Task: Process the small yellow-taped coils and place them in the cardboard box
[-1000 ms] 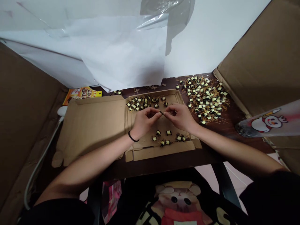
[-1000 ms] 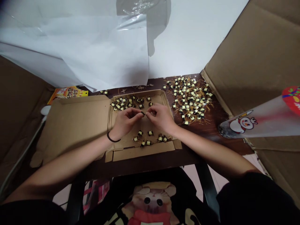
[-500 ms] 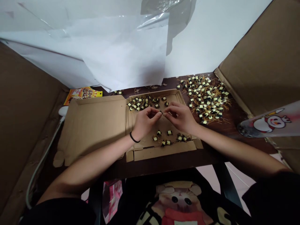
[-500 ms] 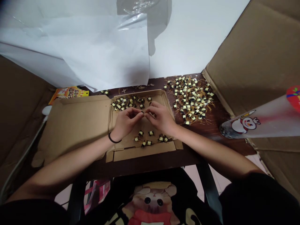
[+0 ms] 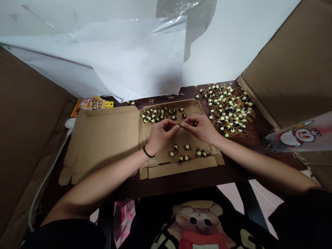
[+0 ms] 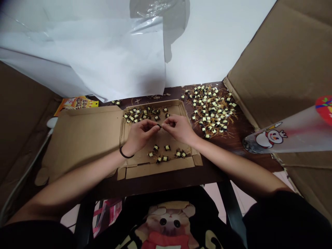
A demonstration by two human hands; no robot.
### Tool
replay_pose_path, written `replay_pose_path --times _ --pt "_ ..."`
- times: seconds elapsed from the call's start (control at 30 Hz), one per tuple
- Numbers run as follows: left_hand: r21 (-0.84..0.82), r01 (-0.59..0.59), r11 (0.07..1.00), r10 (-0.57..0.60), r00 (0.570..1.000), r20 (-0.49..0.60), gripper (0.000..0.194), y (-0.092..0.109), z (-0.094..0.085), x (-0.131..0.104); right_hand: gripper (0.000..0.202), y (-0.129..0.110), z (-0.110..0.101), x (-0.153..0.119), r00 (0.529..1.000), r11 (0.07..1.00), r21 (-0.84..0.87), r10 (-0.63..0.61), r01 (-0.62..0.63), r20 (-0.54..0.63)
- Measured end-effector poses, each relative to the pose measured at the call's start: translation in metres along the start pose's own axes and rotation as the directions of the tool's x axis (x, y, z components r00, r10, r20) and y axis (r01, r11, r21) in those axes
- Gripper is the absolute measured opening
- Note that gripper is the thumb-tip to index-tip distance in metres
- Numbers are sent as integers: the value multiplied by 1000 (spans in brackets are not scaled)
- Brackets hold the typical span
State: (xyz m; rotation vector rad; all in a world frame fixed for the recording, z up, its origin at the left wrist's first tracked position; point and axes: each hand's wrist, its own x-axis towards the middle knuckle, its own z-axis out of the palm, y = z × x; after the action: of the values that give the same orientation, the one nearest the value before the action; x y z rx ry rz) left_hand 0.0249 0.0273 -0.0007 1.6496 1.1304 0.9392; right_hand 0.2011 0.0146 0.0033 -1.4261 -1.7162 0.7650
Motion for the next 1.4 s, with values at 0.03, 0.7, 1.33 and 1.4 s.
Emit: replay_pose_path --times 0.03,0.7,1.33,1.4 --pt "7 -2 1000 2 1000 10 17 1 0 0 18 0 -1 0 1000 1000 -4 -2 2 6" --pt "-293 127 948 -126 992 22 25 -1 -3 3 15 -11 1 -7 996 994 -70 -91 89 -21" --pt "-305 96 948 -50 987 153 27 0 -7 3 38 -16 -30 8 948 991 132 -11 -33 319" --pt "-310 83 947 -33 986 162 27 -1 -8 3 36 -16 -26 7 945 980 191 -8 -59 328"
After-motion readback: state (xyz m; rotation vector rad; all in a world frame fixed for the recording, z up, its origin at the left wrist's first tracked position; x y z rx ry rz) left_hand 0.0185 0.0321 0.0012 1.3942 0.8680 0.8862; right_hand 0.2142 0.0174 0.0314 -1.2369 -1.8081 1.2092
